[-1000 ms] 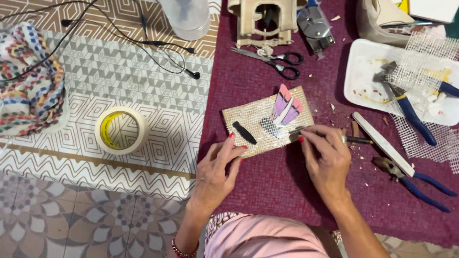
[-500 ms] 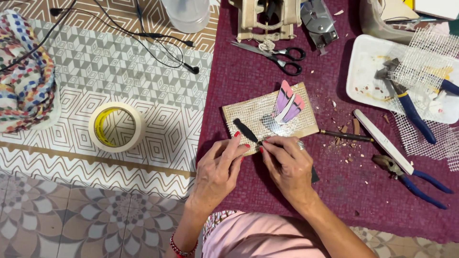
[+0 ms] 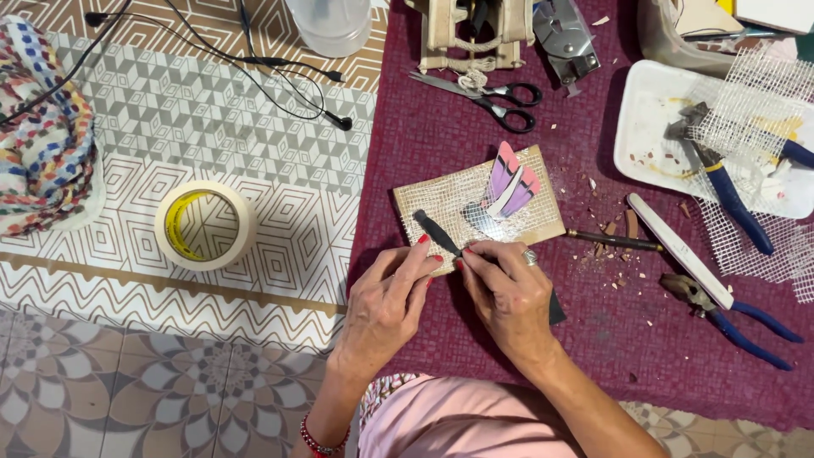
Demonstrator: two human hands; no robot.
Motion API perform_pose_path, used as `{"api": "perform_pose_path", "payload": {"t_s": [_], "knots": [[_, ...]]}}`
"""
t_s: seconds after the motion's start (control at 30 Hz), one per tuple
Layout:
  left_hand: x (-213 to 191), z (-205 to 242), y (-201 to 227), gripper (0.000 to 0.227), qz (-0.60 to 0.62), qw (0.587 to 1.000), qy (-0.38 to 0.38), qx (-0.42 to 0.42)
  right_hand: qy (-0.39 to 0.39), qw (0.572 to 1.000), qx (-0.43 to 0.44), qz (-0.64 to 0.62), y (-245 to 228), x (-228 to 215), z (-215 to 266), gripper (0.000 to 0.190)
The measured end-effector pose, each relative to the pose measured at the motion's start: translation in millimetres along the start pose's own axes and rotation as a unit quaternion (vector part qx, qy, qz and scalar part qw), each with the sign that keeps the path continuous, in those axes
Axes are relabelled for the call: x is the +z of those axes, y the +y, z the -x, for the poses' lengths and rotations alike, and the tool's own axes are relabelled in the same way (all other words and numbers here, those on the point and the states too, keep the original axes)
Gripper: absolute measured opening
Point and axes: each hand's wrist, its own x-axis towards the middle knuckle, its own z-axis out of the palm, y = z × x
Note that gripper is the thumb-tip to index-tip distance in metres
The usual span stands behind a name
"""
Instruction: Assembling a small decorative craft item using a file, scissors, and pliers
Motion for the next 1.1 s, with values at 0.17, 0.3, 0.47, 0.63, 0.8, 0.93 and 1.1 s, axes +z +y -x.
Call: {"api": "perform_pose_path", "payload": {"t_s": [0.17,0.3,0.47,0.63,0.8,0.93,1.1], "knots": [[0.3,0.6,-2.0,0.051,0.021,1.0,-0.003,-0.02,0.005,1.0,-0.002,0.023,-4.6,-2.4,-4.0,0.008],[11.8,16.2,-18.8,0.051,0.062,0.992,-0.012,-0.109,-0.003,1.0,0.017,0.014,-2.6,-14.6,-1.5,0.014],[-15.3,-28.8,-19.5,0.026,-0.004,0.962,-0.014,-0.271,-0.02,0.996,0.081,0.034,2.3,-42.2,-12.6,0.011],[-15.5,-55.4,-37.0,0.018,0.006,0.971,-0.04,-0.236,-0.041,0.994,0.091,0.04,10.5,-40.3,-4.1,0.024],[-6.8,-55.6,-54.2,0.014,0.031,0.974,-0.041,-0.221,-0.054,0.993,0.002,0.102,40.1,-30.6,12.8,0.027],[-2.2,-53.7,-53.0,0.012,0.036,0.972,-0.021,-0.231,-0.066,0.99,0.123,0.007,41.3,-40.0,3.9,0.029],[-2.0,-57.2,-47.1,0.01,0.041,0.968,-0.005,-0.246,-0.06,0.98,0.187,-0.039,21.8,-42.4,-4.8,0.031]]}}
